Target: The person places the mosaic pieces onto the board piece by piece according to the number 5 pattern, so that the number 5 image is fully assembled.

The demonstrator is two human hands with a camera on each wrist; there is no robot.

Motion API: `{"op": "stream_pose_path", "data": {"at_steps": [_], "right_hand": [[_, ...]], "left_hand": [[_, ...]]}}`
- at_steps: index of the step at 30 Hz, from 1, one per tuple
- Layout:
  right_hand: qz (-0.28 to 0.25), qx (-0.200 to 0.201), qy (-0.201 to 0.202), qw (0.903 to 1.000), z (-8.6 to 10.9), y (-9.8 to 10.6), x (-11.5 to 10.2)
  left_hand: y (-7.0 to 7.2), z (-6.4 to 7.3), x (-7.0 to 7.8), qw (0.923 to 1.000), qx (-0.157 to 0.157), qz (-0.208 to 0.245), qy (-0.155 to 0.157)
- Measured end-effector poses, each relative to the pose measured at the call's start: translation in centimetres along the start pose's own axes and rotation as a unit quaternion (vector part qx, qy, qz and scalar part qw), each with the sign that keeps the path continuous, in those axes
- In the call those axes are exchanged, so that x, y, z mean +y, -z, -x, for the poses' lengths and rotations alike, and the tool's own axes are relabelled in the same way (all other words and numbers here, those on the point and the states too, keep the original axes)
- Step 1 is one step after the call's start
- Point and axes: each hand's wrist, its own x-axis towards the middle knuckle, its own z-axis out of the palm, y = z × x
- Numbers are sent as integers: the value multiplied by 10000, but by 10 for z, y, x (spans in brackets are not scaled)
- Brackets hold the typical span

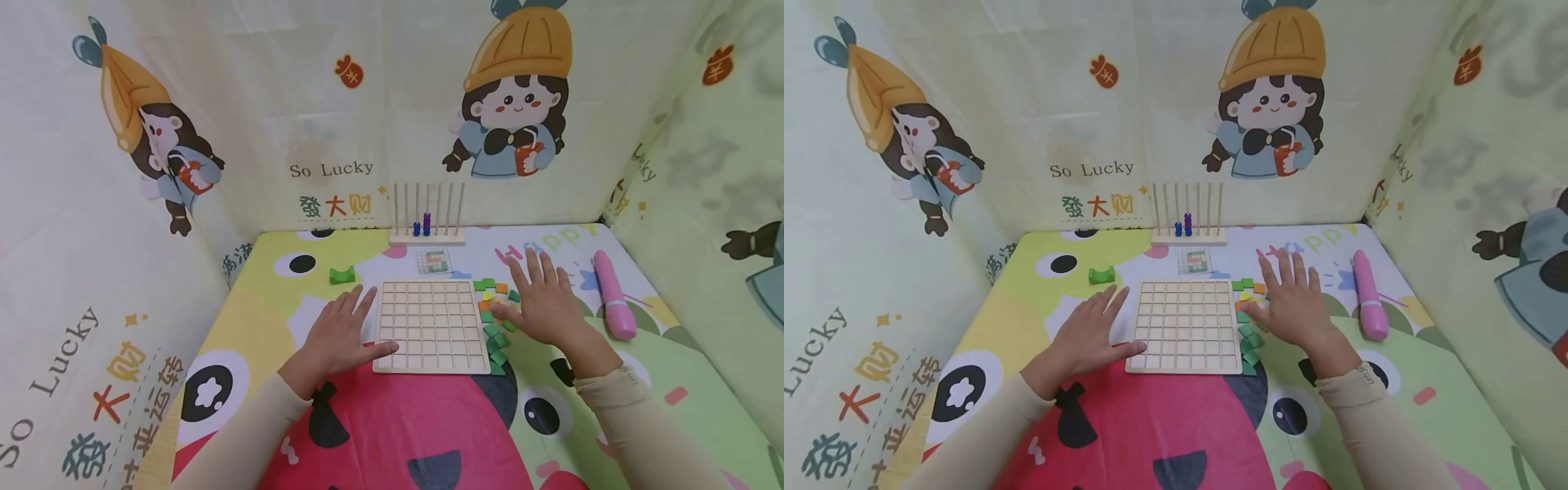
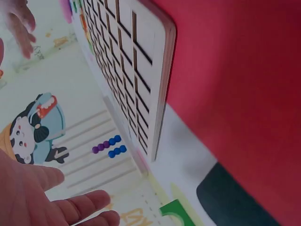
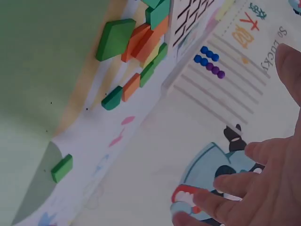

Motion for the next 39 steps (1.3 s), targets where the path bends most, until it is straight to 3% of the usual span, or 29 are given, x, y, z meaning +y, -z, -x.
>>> {"op": "stream_pose_path", "data": {"at_steps": [9,17,23,28,39], "right_hand": [[-924,-699,-292,9928,-19,-11,17],[-1458,-844,-360,9850,-34,-30,36],[-1403,-953,-502,9842,-42,-40,42],[-1305,-1062,-640,9837,-47,-46,46],[-1190,-1012,-742,9849,-53,-55,45]], "left_hand": [[-15,14,7,9972,-290,530,441],[-27,19,13,9965,-505,427,521],[-38,22,15,9967,-566,333,470],[-45,21,15,9983,-413,190,375],[-50,23,16,9988,-305,-132,367]]}}
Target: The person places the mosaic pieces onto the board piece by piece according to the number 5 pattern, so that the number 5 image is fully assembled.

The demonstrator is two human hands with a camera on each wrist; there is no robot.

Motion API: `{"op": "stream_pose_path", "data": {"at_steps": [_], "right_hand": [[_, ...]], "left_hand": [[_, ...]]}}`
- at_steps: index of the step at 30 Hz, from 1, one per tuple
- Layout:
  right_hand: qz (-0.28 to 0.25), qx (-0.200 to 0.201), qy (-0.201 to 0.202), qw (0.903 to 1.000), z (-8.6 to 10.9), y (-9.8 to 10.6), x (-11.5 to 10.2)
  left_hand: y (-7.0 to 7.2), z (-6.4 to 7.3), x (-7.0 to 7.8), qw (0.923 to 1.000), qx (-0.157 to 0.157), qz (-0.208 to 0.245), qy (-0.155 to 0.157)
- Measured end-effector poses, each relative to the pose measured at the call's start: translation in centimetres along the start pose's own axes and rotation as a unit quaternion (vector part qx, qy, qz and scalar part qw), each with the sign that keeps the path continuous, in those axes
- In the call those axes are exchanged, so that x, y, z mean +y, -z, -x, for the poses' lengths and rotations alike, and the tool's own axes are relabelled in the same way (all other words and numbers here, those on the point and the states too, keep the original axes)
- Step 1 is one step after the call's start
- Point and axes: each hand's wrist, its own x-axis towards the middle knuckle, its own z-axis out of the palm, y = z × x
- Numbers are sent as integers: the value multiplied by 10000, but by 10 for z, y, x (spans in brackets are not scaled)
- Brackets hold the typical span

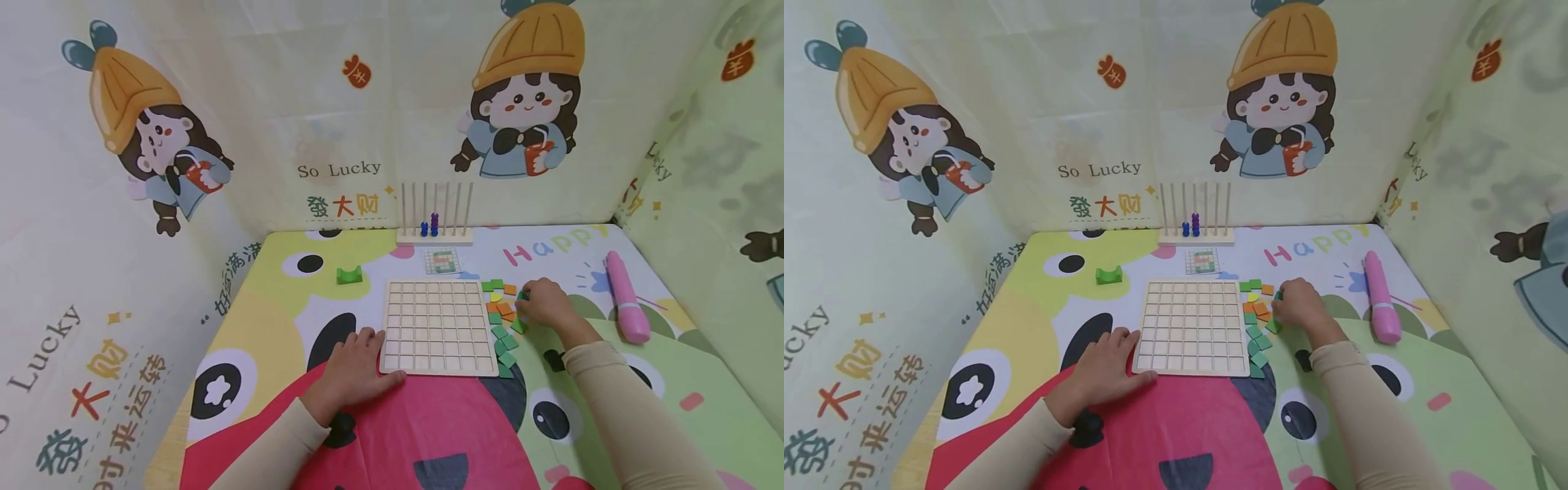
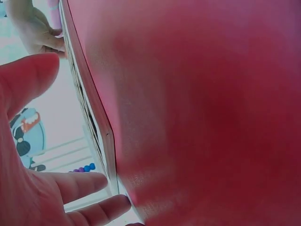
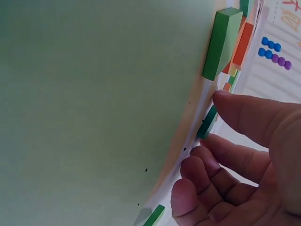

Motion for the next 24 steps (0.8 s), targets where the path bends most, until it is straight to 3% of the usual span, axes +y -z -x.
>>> {"op": "stream_pose_path", "data": {"at_steps": [7,17,24], "right_hand": [[58,51,-164,9998,0,2,-2],[-339,-40,-473,9983,-3,5,-3],[-546,70,-265,9981,-3,1,-6]], "left_hand": [[1,-1,1,10000,-28,-78,-38],[3,-2,4,9989,-68,-442,-111],[1,-2,4,9985,-138,-531,-37]]}}
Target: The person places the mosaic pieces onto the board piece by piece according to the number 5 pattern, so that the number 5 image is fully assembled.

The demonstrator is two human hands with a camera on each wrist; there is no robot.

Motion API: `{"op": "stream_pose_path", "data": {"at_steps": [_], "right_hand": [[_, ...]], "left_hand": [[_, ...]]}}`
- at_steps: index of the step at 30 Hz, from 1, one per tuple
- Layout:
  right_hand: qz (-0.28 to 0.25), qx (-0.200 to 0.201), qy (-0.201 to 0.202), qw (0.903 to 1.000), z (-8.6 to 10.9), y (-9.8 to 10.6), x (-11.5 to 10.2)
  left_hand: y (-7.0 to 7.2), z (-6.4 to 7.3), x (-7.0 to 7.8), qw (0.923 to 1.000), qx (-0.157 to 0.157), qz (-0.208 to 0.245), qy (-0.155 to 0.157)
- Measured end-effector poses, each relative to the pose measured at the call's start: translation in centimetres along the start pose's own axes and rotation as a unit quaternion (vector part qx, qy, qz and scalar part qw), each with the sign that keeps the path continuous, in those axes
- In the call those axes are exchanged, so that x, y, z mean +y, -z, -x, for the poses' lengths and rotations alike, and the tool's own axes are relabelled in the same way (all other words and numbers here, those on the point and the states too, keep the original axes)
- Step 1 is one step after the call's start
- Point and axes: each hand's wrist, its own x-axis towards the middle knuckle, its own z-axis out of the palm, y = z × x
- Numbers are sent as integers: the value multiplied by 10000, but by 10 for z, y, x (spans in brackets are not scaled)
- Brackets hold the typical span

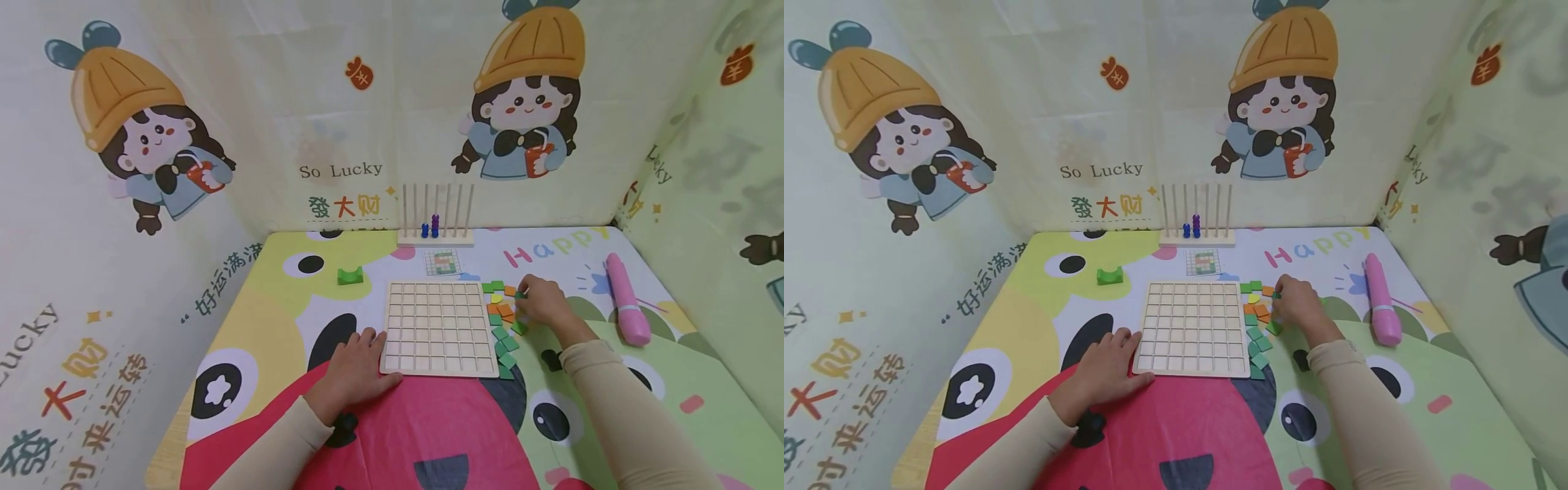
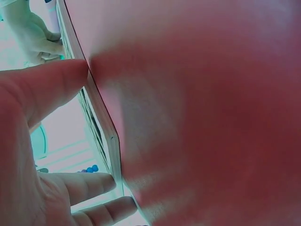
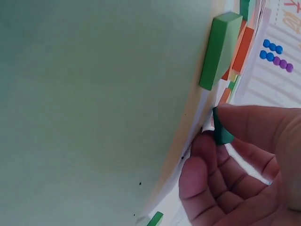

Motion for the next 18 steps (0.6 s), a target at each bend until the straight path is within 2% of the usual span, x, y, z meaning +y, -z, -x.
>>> {"op": "stream_pose_path", "data": {"at_steps": [5,11,18], "right_hand": [[-44,262,287,9992,1,-2,-6],[-364,543,751,9950,5,4,-26],[-804,280,1053,9908,6,6,-57]], "left_hand": [[-1,0,1,10000,-29,53,22],[-1,-1,1,10000,-14,85,35],[-1,-1,0,9999,-5,102,21]]}}
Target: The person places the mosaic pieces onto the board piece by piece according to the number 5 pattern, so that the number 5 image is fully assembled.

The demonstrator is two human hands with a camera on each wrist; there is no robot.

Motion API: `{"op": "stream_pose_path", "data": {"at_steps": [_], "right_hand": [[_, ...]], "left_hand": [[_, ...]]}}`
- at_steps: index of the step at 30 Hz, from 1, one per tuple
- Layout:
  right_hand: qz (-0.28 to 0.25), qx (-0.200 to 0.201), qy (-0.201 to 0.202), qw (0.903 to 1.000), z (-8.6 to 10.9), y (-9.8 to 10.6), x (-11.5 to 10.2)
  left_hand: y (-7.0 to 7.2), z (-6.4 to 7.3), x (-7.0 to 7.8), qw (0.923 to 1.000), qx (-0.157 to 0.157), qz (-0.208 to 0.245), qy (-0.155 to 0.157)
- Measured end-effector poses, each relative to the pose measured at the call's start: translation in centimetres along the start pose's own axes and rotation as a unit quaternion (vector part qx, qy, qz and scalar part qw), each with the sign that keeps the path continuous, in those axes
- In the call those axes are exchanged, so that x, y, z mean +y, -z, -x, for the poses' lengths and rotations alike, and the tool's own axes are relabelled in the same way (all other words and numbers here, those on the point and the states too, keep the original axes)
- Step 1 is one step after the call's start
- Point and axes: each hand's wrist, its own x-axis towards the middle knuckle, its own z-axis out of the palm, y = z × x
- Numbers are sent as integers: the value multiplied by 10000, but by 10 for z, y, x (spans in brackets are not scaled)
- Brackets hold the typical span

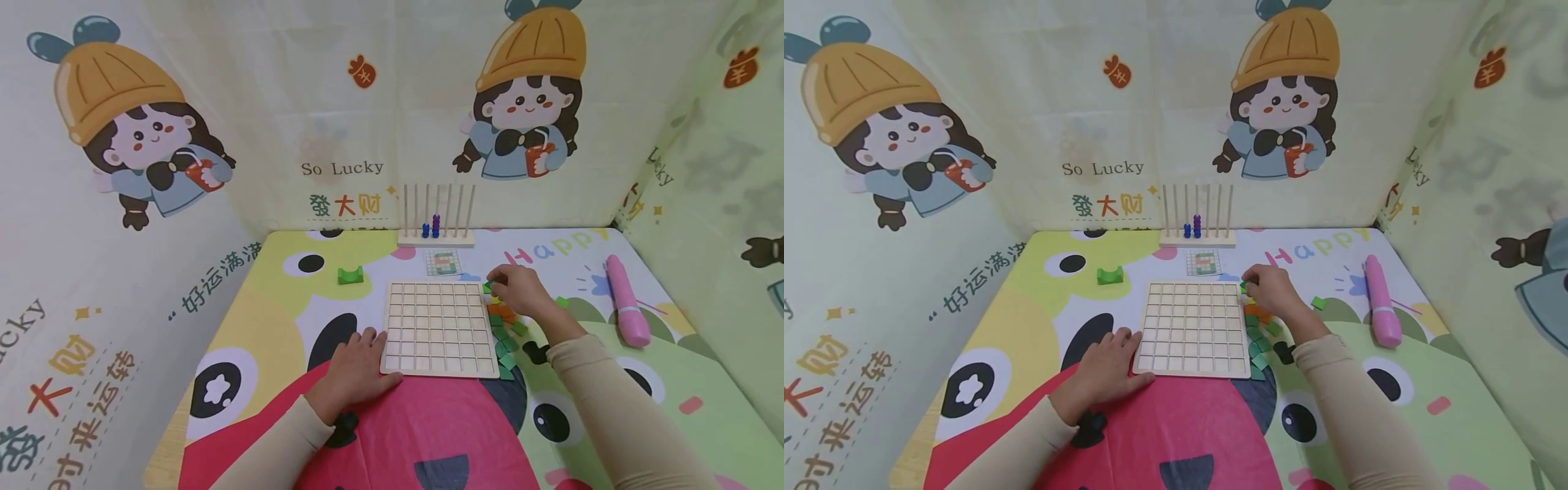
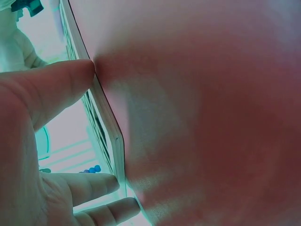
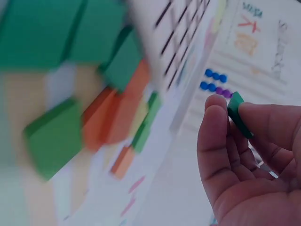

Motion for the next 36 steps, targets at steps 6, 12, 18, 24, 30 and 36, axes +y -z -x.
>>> {"op": "stream_pose_path", "data": {"at_steps": [6,12,18,24,30,36], "right_hand": [[-187,-169,177,9995,-8,-8,-24],[-277,-384,390,9981,-18,-20,-39],[-622,-699,431,9947,-33,-37,-49],[-390,-975,589,9927,-50,-59,-58],[-131,-1071,627,9922,-63,-77,-65],[12,-1102,468,9928,-72,-86,-69]], "left_hand": [[1,-1,0,10000,10,-32,-19],[2,-2,0,10000,-12,-70,-2],[3,-2,0,9999,-52,-114,37],[5,-1,1,9999,-130,-44,27],[4,-2,2,9999,-126,-57,9],[2,-3,1,9998,-102,-144,15]]}}
